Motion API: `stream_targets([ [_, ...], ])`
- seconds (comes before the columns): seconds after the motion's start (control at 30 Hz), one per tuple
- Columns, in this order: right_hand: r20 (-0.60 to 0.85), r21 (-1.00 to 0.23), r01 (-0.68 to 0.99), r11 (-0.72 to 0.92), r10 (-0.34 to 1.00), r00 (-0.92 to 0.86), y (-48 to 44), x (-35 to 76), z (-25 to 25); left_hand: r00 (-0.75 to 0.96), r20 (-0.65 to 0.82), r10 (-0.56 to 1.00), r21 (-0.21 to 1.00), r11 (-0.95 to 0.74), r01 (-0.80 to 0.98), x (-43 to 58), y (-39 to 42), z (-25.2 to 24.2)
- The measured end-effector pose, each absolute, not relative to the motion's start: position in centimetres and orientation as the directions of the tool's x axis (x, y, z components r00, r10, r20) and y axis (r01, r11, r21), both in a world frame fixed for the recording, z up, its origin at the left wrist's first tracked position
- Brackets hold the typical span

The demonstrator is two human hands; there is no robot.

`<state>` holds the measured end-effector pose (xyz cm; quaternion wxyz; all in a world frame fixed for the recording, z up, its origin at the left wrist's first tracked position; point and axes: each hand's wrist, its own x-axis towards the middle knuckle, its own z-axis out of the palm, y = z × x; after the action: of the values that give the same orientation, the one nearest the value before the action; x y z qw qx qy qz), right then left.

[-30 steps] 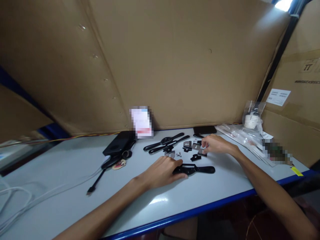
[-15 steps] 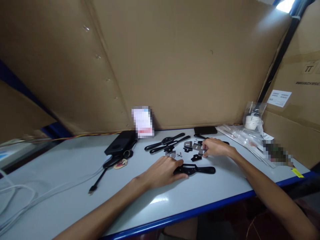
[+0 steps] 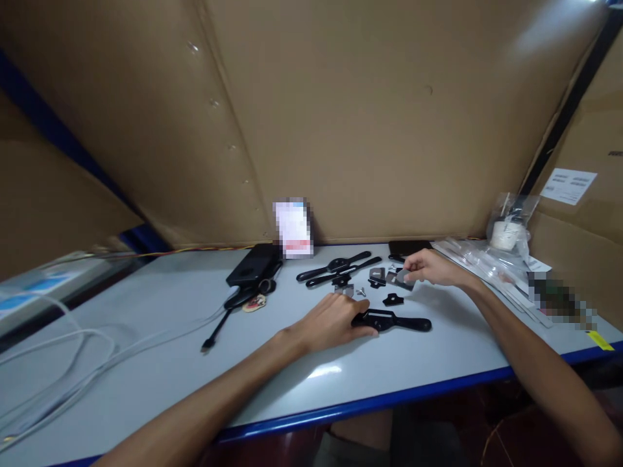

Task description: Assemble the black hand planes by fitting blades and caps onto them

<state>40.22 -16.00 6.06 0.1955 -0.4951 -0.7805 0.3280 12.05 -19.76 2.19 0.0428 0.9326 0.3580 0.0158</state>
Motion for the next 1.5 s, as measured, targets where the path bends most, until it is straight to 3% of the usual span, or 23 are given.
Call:
stream_targets([
  [0.23,-0.068,-0.909,0.395,0.131,0.89,-0.45,-17.2,36.9,5.1,0.748,0.043,0.662,0.164,-0.744,0.648,11.9,-19.7,2.0],
  [0.57,-0.093,-0.982,0.19,-0.017,0.913,-0.396,-16.6,36.1,3.2,0.765,0.034,0.643,0.096,-0.764,0.638,11.9,-19.7,1.8],
  [0.8,-0.081,-0.986,0.167,-0.012,0.908,-0.411,-16.6,35.9,2.9,0.764,0.037,0.644,0.089,-0.764,0.639,11.9,-19.7,1.9],
  [1.07,-0.039,-0.947,0.311,0.081,0.932,-0.361,-16.9,35.4,3.1,0.751,0.059,0.657,0.107,-0.753,0.65,11.9,-19.7,1.8],
  [1.5,-0.178,-0.943,0.332,-0.014,0.866,-0.467,-17.3,34.7,2.7,0.747,0.054,0.662,0.098,-0.748,0.656,12.0,-19.4,1.5],
])
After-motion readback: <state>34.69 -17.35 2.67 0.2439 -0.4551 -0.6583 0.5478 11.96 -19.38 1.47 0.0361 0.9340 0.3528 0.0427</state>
